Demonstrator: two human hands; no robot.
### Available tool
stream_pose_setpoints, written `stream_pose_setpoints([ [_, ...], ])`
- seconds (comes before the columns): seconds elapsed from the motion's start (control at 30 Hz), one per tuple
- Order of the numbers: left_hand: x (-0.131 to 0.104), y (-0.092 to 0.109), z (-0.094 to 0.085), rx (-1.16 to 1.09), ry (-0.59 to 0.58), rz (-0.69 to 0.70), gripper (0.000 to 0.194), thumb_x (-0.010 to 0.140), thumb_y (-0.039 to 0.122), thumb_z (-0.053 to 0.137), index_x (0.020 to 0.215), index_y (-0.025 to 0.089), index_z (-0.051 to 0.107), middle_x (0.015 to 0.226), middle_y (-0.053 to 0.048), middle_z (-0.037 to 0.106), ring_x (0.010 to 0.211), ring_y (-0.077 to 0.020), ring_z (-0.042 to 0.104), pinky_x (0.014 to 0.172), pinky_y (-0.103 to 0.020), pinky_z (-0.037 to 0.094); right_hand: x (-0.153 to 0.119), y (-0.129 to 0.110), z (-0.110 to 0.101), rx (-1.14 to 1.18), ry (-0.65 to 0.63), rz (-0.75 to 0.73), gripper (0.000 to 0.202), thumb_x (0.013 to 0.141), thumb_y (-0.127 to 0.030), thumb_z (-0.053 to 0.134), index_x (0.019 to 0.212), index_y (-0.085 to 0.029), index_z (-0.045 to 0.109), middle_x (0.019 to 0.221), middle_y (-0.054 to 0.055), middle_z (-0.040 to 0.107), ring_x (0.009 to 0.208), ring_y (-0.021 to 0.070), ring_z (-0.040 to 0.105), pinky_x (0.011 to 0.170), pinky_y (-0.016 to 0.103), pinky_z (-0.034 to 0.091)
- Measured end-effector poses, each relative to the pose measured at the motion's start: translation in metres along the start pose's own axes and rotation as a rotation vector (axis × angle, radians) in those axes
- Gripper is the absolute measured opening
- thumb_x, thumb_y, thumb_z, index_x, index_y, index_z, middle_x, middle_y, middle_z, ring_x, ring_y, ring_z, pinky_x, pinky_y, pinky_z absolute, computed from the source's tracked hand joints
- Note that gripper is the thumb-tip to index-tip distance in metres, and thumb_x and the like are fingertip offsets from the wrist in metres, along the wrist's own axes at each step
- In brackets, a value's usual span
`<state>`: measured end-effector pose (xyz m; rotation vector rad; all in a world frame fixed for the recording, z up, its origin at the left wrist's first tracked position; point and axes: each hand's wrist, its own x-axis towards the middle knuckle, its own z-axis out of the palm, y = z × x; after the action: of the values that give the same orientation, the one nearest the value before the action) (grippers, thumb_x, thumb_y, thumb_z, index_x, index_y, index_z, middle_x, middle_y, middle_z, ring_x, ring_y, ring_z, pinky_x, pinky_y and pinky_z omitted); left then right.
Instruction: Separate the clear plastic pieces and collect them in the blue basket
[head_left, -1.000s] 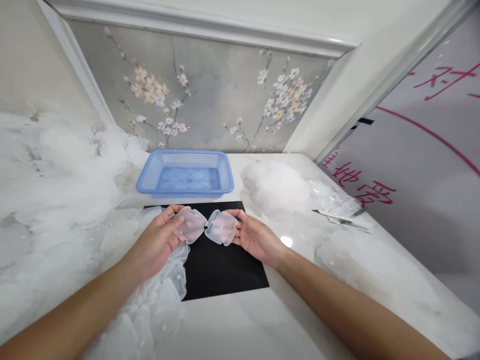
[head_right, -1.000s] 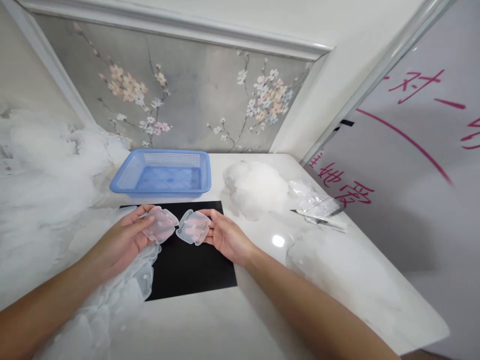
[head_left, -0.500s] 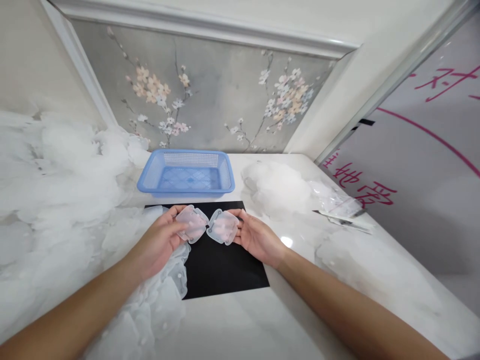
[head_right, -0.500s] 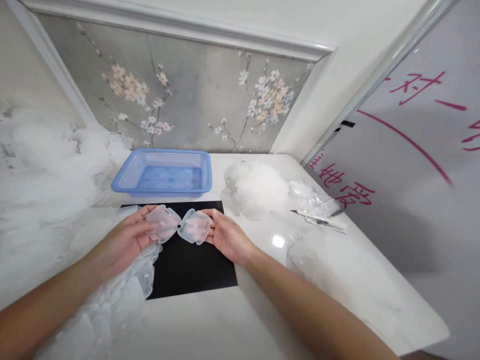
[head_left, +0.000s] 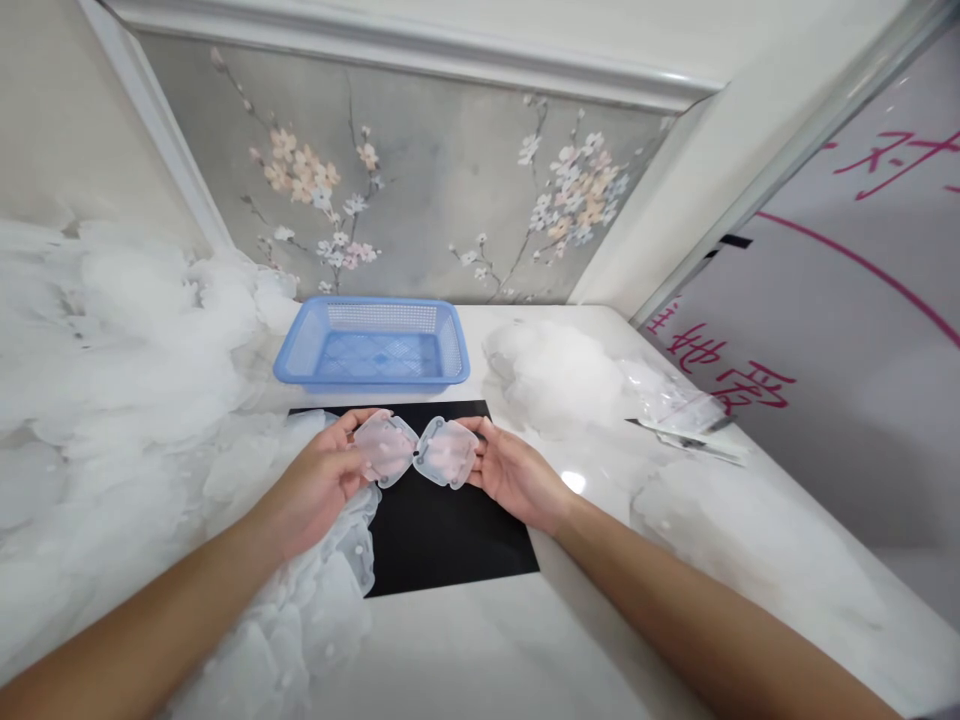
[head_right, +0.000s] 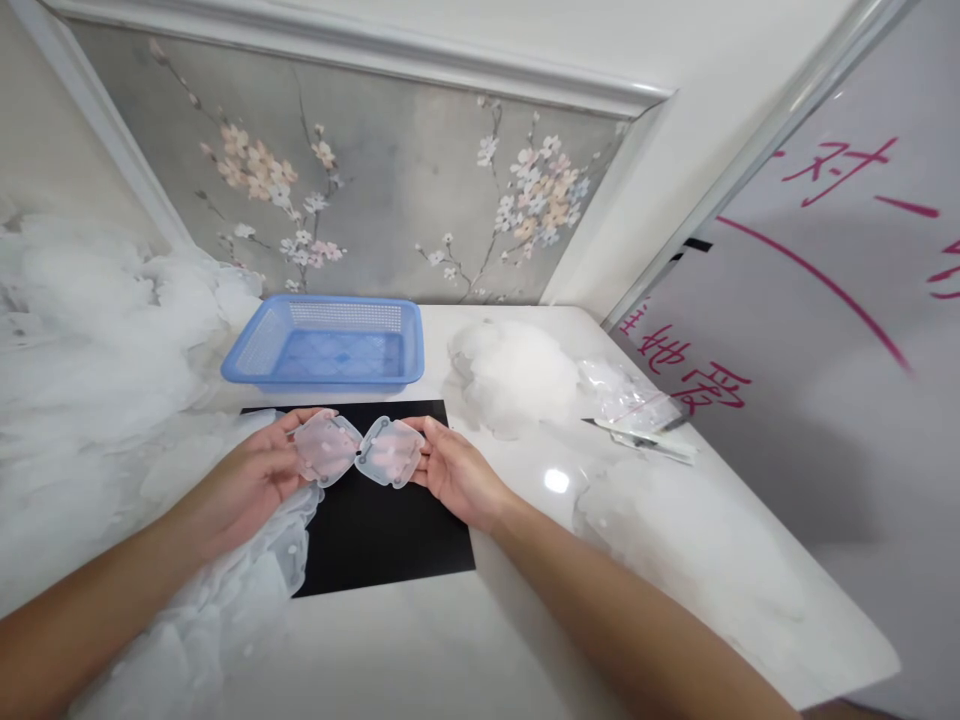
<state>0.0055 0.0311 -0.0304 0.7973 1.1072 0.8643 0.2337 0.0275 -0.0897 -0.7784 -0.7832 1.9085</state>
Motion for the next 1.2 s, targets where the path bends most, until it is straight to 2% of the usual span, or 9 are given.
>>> stream_pose_setpoints([
  [0.13, 0.0, 0.001, -0.002, -0.042, -0.038, -0.009, 0.08, 0.05, 0.002, 0.05, 0.127, 0.024, 0.051, 0.107, -0.004, 0.072, 0.109, -0.024, 0.066, 0.092, -0.037, 0.053, 0.001, 0.001, -0.001, 0.041, 0.006, -0.002, 0.033, 0.086, -0.051, 0.067, 0.102, -0.023, 0.066, 0.081, -0.001, 0.065, 0.08, 0.0165, 0.068, 0.082, 0.032, 0.054],
  [0.23, -0.001, 0.003, 0.0, -0.061, -0.047, -0.001, 0.092, 0.045, 0.001, 0.045, 0.133, 0.028, 0.046, 0.107, -0.003, 0.07, 0.112, -0.0259, 0.065, 0.096, -0.044, 0.052, 0.001, 0.002, -0.002, 0.05, 0.025, -0.008, 0.043, 0.083, -0.054, 0.069, 0.114, -0.024, 0.063, 0.094, 0.004, 0.072, 0.089, 0.0198, 0.07, 0.087, 0.035, 0.053],
  [0.47, -0.002, 0.004, 0.002, -0.043, -0.03, -0.014, 0.091, 0.045, -0.001, 0.045, 0.132, 0.024, 0.046, 0.114, -0.007, 0.068, 0.115, -0.0266, 0.064, 0.099, -0.045, 0.052, 0.001, 0.0, -0.004, 0.054, 0.018, -0.01, 0.041, 0.085, -0.053, 0.065, 0.114, -0.024, 0.064, 0.108, 0.006, 0.074, 0.098, 0.0214, 0.07, 0.089, 0.036, 0.053],
  [0.57, -0.002, 0.004, 0.002, -0.036, -0.028, -0.014, 0.092, 0.045, -0.001, 0.045, 0.133, 0.025, 0.046, 0.113, -0.006, 0.069, 0.113, -0.026, 0.065, 0.099, -0.044, 0.052, -0.001, -0.001, -0.004, 0.021, 0.01, -0.056, 0.037, 0.079, -0.032, 0.069, 0.115, -0.026, 0.063, 0.11, 0.004, 0.072, 0.097, 0.0207, 0.069, 0.085, 0.035, 0.053],
  [0.63, -0.003, 0.004, 0.002, -0.024, -0.022, -0.004, 0.097, 0.044, -0.002, 0.044, 0.137, 0.027, 0.044, 0.109, -0.004, 0.07, 0.109, -0.0248, 0.067, 0.099, -0.044, 0.052, -0.002, -0.002, -0.005, -0.036, 0.001, -0.123, 0.055, 0.066, -0.013, 0.067, 0.118, -0.029, 0.06, 0.108, 0.001, 0.072, 0.093, 0.0184, 0.068, 0.081, 0.032, 0.053],
  [0.7, -0.003, 0.003, 0.003, -0.015, -0.022, 0.01, 0.102, 0.044, -0.001, 0.044, 0.141, 0.03, 0.04, 0.106, -0.002, 0.071, 0.105, -0.0233, 0.069, 0.099, -0.044, 0.052, -0.003, -0.001, -0.006, -0.108, -0.015, -0.192, 0.069, 0.058, -0.004, 0.061, 0.121, -0.031, 0.057, 0.107, -0.001, 0.071, 0.092, 0.0168, 0.067, 0.08, 0.03, 0.051],
  [0.8, -0.003, 0.002, 0.001, -0.013, -0.048, 0.024, 0.106, 0.045, -0.001, 0.044, 0.145, 0.033, 0.037, 0.102, 0.0, 0.072, 0.103, -0.0219, 0.07, 0.098, -0.043, 0.053, -0.002, 0.002, -0.008, -0.195, -0.051, -0.246, 0.072, 0.057, -0.002, 0.055, 0.123, -0.031, 0.056, 0.11, -0.001, 0.069, 0.097, 0.0169, 0.065, 0.083, 0.031, 0.05],
  [0.93, -0.002, 0.0, -0.002, -0.013, -0.07, 0.039, 0.104, 0.049, -0.001, 0.046, 0.146, 0.036, 0.037, 0.102, 0.001, 0.072, 0.103, -0.0212, 0.07, 0.094, -0.038, 0.054, 0.0, 0.005, -0.009, -0.231, -0.084, -0.248, 0.076, 0.058, -0.002, 0.053, 0.127, -0.032, 0.052, 0.112, -0.001, 0.068, 0.098, 0.0166, 0.066, 0.083, 0.031, 0.05],
  [1.2, -0.002, -0.001, -0.003, 0.012, -0.083, 0.037, 0.099, 0.059, 0.0, 0.056, 0.148, 0.038, 0.034, 0.109, 0.0, 0.071, 0.108, -0.022, 0.069, 0.093, -0.035, 0.053, 0.0, 0.007, -0.012, -0.263, -0.063, -0.295, 0.072, 0.064, -0.003, 0.059, 0.128, -0.033, 0.052, 0.108, -0.001, 0.069, 0.091, 0.0158, 0.067, 0.08, 0.03, 0.051],
])
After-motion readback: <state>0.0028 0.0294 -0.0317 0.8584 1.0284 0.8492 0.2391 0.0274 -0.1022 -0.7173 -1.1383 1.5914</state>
